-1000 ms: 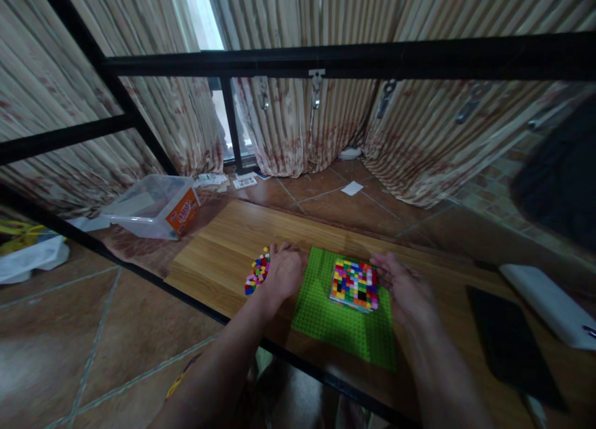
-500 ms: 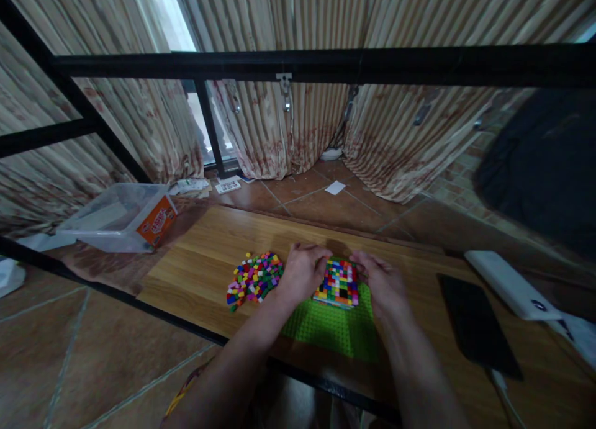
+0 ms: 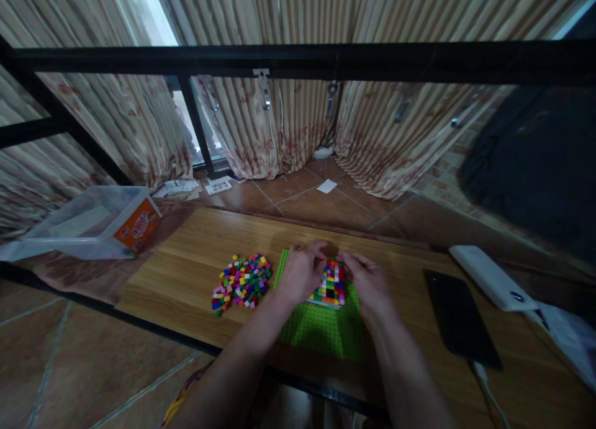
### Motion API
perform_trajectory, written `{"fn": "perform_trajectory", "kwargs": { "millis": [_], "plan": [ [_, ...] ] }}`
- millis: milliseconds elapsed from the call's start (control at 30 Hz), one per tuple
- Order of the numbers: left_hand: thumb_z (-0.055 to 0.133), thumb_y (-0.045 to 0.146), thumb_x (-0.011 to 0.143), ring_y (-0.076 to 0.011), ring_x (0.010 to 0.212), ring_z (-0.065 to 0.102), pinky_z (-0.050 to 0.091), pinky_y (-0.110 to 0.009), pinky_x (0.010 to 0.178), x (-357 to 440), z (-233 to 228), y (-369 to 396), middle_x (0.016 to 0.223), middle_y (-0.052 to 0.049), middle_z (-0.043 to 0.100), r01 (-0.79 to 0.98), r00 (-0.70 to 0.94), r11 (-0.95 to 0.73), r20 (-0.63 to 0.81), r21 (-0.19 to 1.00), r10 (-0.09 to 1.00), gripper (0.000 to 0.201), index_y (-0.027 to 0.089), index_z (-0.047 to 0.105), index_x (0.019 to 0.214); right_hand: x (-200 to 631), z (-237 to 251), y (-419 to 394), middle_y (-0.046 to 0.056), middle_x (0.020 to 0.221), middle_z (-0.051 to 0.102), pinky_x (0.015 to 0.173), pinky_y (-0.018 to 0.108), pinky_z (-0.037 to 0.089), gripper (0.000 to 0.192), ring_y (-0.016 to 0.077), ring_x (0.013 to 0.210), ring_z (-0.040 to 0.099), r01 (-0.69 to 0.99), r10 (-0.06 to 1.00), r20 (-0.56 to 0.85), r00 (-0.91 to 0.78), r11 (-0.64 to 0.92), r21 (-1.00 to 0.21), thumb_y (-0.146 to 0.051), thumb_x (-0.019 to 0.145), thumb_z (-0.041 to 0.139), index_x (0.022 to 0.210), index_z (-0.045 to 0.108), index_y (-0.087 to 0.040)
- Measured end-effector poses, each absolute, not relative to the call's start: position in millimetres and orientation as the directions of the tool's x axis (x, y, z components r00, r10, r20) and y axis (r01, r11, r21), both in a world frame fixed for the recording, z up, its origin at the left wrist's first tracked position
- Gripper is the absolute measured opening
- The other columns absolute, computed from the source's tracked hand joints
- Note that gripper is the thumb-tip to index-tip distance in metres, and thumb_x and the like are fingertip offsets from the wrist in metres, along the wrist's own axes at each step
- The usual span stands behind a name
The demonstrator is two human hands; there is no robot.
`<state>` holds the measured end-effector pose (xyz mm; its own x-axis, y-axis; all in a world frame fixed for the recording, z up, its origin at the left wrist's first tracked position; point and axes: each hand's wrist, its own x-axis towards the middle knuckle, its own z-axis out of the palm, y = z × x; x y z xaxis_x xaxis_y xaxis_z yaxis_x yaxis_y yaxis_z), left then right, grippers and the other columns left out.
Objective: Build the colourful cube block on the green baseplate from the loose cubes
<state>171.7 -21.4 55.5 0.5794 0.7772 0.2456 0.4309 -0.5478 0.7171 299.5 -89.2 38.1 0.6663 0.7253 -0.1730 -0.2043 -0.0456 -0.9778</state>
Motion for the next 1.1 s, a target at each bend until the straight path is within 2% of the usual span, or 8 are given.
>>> {"fn": "perform_trajectory", "kwargs": {
  "millis": [233, 333, 467, 600, 733, 800, 933, 1100],
  "plan": [
    [0.061, 0.014, 0.083, -0.0148, 0.094, 0.07, 0.051, -0.029, 0.095, 175.1, 46.1, -21.8, 0.097, 0.0, 0.076, 0.315, 0.505, -0.406, 0.211, 0.858, 0.837, 0.037, 0.021, 0.064, 0.119, 297.3, 38.9, -87.7, 0.004, 0.076, 0.073, 0.065, 0.028, 0.049, 0.03, 0.0159, 0.07, 0.064, -0.226, 0.723, -0.189, 0.665, -0.046, -0.973, -0.044, 0.063, 0.076, 0.078, 0.074, -0.018],
    [0.062, 0.015, 0.082, -0.014, 0.089, 0.071, 0.052, -0.028, 0.092, 175.3, 42.5, -21.1, 0.095, 0.0, 0.077, 0.295, 0.511, -0.385, 0.196, 0.875, 0.837, 0.036, 0.021, 0.066, 0.117, 297.8, 38.0, -88.3, 0.004, 0.076, 0.073, 0.065, 0.027, 0.048, 0.029, 0.016, 0.071, 0.064, -0.228, 0.726, -0.197, 0.659, -0.057, -0.972, -0.043, 0.063, 0.076, 0.078, 0.074, -0.018],
    [0.063, 0.015, 0.08, -0.0151, 0.097, 0.07, 0.049, -0.03, 0.099, 173.3, 45.3, -20.8, 0.096, 0.001, 0.077, 0.295, 0.528, -0.39, 0.191, 0.872, 0.827, 0.035, 0.022, 0.067, 0.115, 297.9, 37.6, -88.5, 0.004, 0.073, 0.073, 0.064, 0.028, 0.048, 0.031, 0.0169, 0.068, 0.063, -0.206, 0.734, -0.179, 0.656, -0.053, -0.977, -0.046, 0.063, 0.076, 0.076, 0.073, -0.018],
    [0.063, 0.011, 0.078, -0.0167, 0.107, 0.067, 0.045, -0.03, 0.105, 173.2, 48.0, -19.9, 0.1, 0.0, 0.076, 0.277, 0.538, -0.351, 0.159, 0.894, 0.828, 0.035, 0.02, 0.069, 0.111, 294.8, 36.1, -86.2, 0.004, 0.072, 0.073, 0.064, 0.029, 0.047, 0.036, 0.0188, 0.068, 0.064, -0.106, 0.736, -0.144, 0.662, -0.099, -0.989, -0.051, 0.064, 0.074, 0.077, 0.074, -0.018],
    [0.063, 0.011, 0.078, -0.0168, 0.097, 0.07, 0.048, -0.03, 0.101, 175.2, 46.0, -18.5, 0.094, -0.002, 0.077, 0.274, 0.52, -0.282, 0.105, 0.92, 0.848, 0.044, 0.017, 0.063, 0.121, 292.3, 31.9, -82.7, 0.004, 0.073, 0.074, 0.066, 0.03, 0.047, 0.035, 0.0201, 0.071, 0.065, 0.06, 0.76, -0.062, 0.647, -0.132, -0.989, -0.052, 0.069, 0.069, 0.078, 0.075, -0.018],
    [0.062, 0.013, 0.079, -0.0169, 0.096, 0.07, 0.048, -0.03, 0.1, 175.8, 45.2, -17.9, 0.094, -0.002, 0.077, 0.276, 0.519, -0.268, 0.092, 0.923, 0.85, 0.04, 0.017, 0.065, 0.118, 292.1, 30.1, -81.5, 0.005, 0.077, 0.075, 0.069, 0.031, 0.047, 0.033, 0.0209, 0.074, 0.066, 0.106, 0.763, -0.041, 0.645, -0.142, -0.984, -0.049, 0.069, 0.068, 0.079, 0.075, -0.019],
    [0.061, 0.014, 0.08, -0.0175, 0.105, 0.068, 0.046, -0.029, 0.103, 175.1, 45.9, -16.8, 0.106, -0.002, 0.075, 0.3, 0.534, -0.31, 0.11, 0.902, 0.838, 0.027, 0.019, 0.071, 0.105, 291.3, 30.2, -81.0, 0.005, 0.078, 0.075, 0.071, 0.033, 0.048, 0.03, 0.0221, 0.076, 0.067, 0.047, 0.746, -0.09, 0.66, -0.161, -0.986, -0.046, 0.065, 0.07, 0.078, 0.076, -0.019],
    [0.063, 0.017, 0.08, -0.0178, 0.099, 0.07, 0.049, -0.028, 0.098, 174.6, 47.3, -14.6, 0.096, -0.002, 0.077, 0.329, 0.565, -0.288, 0.057, 0.899, 0.823, 0.046, 0.017, 0.061, 0.126, 288.8, 32.8, -80.2, 0.005, 0.075, 0.075, 0.068, 0.032, 0.049, 0.03, 0.0217, 0.073, 0.067, -0.061, 0.71, -0.161, 0.685, -0.163, -0.985, -0.043, 0.056, 0.076, 0.074, 0.076, -0.019]
  ]
}}
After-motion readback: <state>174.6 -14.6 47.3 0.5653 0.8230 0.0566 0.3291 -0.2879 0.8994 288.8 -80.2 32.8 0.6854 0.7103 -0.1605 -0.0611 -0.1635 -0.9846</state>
